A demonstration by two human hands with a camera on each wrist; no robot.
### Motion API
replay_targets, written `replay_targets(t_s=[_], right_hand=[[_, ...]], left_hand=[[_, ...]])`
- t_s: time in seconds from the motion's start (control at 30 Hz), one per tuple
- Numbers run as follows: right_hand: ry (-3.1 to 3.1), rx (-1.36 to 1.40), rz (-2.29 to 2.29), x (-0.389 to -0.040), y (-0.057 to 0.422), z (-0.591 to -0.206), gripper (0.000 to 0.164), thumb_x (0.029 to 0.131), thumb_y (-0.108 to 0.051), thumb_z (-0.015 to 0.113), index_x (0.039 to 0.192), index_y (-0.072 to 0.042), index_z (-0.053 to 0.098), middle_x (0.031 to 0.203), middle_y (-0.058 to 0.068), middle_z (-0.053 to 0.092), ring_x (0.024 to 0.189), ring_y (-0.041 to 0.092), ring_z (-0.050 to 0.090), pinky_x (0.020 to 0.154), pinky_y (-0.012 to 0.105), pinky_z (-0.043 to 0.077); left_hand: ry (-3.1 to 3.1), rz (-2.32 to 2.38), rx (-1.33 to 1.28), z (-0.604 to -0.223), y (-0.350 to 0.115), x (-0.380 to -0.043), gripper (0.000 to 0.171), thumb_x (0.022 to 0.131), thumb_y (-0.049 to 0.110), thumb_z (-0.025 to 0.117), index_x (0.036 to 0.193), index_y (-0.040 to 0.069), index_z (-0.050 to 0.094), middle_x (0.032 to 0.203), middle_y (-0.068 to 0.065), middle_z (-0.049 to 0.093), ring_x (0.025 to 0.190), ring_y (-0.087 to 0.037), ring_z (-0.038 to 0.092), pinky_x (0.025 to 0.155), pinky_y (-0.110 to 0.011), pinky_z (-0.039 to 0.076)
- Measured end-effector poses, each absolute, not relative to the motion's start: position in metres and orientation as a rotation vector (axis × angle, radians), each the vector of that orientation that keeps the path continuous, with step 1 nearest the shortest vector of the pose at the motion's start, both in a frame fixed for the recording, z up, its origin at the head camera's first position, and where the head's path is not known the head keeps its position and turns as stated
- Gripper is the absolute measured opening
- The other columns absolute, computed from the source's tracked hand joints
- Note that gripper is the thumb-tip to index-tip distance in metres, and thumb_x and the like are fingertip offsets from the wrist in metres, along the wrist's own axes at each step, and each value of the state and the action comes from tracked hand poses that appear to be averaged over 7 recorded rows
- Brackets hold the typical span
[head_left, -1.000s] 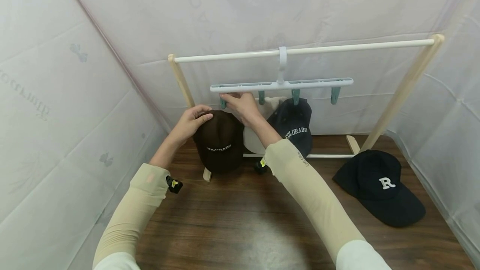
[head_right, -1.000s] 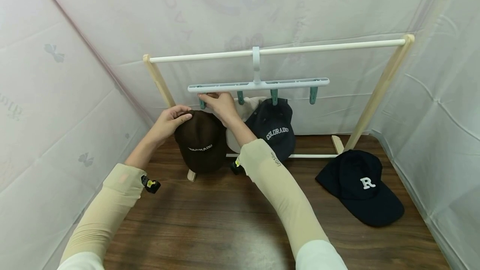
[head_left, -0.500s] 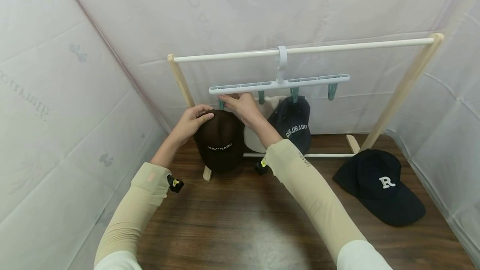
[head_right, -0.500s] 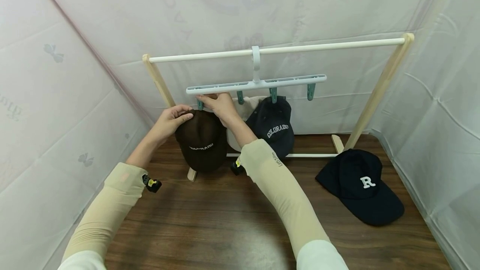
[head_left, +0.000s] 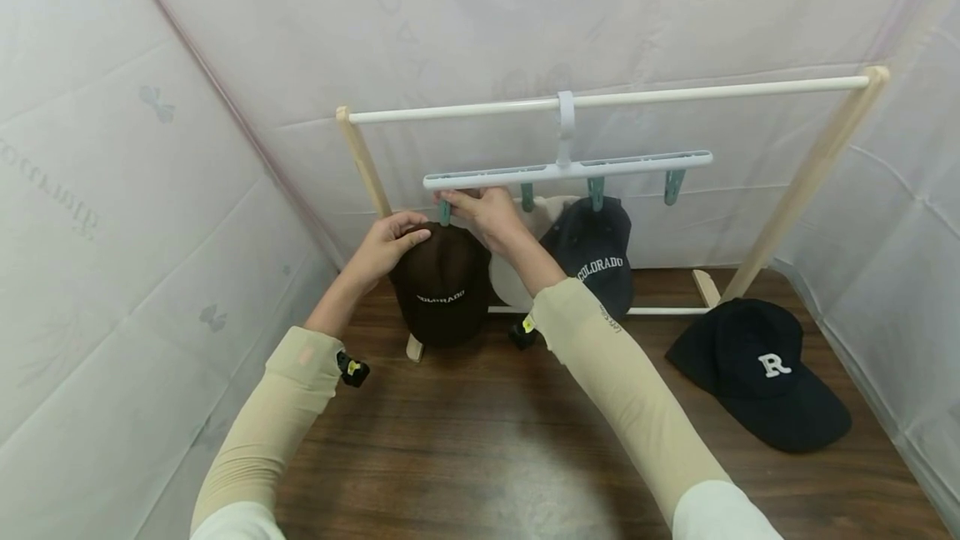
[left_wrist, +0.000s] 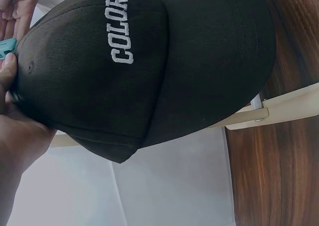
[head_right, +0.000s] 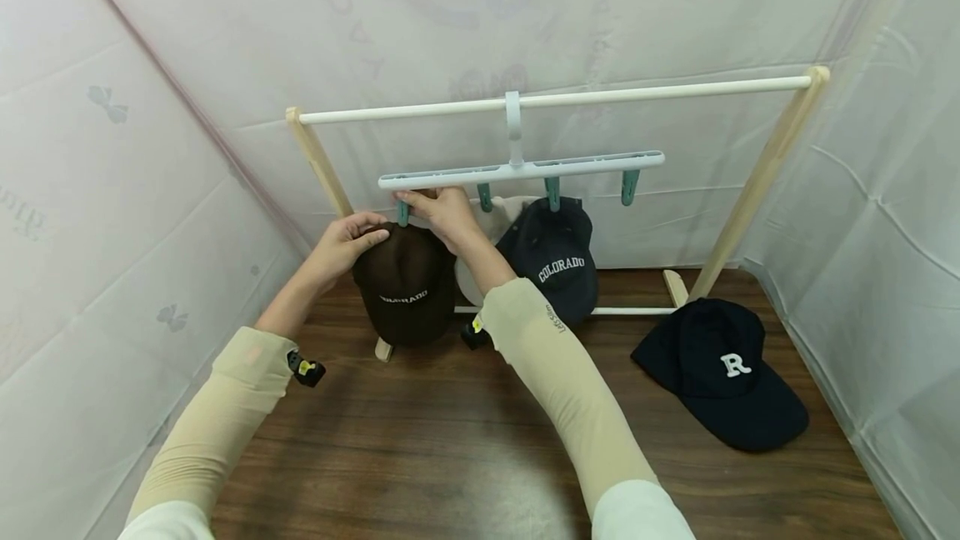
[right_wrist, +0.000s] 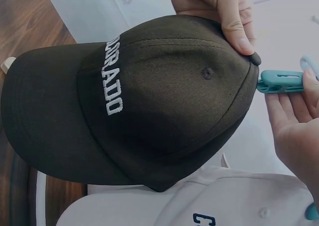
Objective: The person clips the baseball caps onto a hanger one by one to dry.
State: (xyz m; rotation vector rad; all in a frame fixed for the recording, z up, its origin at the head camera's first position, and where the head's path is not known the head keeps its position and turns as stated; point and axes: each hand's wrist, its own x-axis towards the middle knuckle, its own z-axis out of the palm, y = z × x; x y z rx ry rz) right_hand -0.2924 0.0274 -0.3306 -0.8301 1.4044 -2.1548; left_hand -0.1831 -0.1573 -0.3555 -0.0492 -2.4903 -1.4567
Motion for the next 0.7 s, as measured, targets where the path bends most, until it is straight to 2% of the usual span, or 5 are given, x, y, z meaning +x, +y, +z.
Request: replay_targets(t_s=[0.23,0.5,0.7], right_hand=[[1.395,-0.848,-2.156,-0.293,0.027,-0.333,0.031,0.095,-0.002,0.069,0.125,0.006,0.066,0.118,0.021,0.071,0.109,0.031,0.071,0.100,0.044,0.052],[1.439,-0.841,-2.111,-0.294,0.028,-0.334,0.030,0.095,-0.007,0.071,0.123,0.003,0.068,0.116,0.018,0.073,0.110,0.027,0.071,0.099,0.038,0.053],[1.440,-0.828,-2.082,-0.295,0.029,-0.334,0.032,0.094,-0.008,0.072,0.124,0.002,0.068,0.116,0.016,0.073,0.110,0.024,0.071,0.099,0.036,0.053]], left_hand=[[-2.495,-1.452,-0.032,-0.355,-0.154,-0.185,0.028,0.103,0.019,0.064,0.120,-0.003,0.066,0.108,-0.011,0.068,0.087,-0.012,0.064,0.073,-0.023,0.052],[-2.479,-1.433,-0.070,-0.356,-0.153,-0.186,0.027,0.102,0.016,0.064,0.120,-0.003,0.066,0.106,-0.009,0.069,0.087,-0.011,0.064,0.073,-0.022,0.052],[-2.469,-1.405,-0.136,-0.341,-0.142,-0.178,0.022,0.102,0.005,0.062,0.118,-0.009,0.065,0.107,-0.012,0.069,0.087,-0.007,0.062,0.074,-0.021,0.050]])
